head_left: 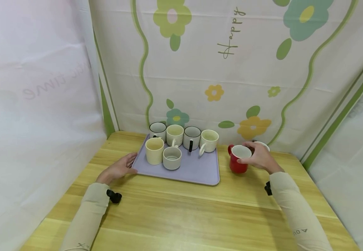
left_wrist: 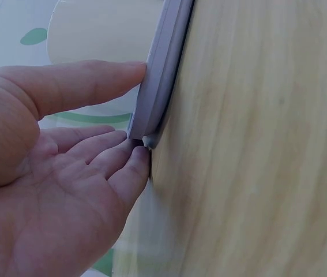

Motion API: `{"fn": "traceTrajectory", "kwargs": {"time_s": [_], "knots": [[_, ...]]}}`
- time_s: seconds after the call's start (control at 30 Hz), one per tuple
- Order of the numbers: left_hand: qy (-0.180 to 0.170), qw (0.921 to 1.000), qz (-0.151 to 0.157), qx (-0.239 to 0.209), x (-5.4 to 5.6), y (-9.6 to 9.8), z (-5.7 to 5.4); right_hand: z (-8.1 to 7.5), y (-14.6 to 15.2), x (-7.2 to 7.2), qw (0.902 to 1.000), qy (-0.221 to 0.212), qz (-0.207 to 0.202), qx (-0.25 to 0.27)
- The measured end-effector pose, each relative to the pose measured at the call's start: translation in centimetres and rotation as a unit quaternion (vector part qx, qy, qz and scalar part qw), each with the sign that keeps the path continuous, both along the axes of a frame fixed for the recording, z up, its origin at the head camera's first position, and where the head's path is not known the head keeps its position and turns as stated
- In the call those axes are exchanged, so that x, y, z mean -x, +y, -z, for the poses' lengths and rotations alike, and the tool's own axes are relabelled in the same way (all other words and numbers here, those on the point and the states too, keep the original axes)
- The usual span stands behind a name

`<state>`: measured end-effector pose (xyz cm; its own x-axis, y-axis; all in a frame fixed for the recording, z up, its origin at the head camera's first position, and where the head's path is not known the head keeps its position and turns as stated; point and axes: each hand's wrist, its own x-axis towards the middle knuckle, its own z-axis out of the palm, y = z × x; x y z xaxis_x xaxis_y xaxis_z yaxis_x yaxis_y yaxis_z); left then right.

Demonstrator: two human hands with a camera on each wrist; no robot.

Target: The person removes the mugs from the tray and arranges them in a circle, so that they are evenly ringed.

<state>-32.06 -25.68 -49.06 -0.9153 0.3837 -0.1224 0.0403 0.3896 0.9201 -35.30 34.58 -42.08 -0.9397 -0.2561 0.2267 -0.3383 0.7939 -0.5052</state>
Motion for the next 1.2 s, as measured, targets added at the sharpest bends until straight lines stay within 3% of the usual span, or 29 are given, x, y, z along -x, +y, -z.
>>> {"fn": "traceTrajectory", "kwargs": {"time_s": [0.43, 0.87, 1.2], "knots": [[0.007, 1.0, 0.005, -0.003, 0.2, -0.1, 0.2, 2.0, 1.8, 0.5, 1.0, -0.007, 0.003, -0.005], [0.004, 1.0, 0.001, -0.005, -0.1, -0.1, -0.2, 1.4, 2.4, 0.3, 0.9993, -0.01, -0.009, -0.035], [-0.004, 0.9999, -0.006, -0.01, 0.2, -0.1, 0.2, 1.4, 3.0, 0.7, 0.9992, 0.002, 0.017, -0.035]]}}
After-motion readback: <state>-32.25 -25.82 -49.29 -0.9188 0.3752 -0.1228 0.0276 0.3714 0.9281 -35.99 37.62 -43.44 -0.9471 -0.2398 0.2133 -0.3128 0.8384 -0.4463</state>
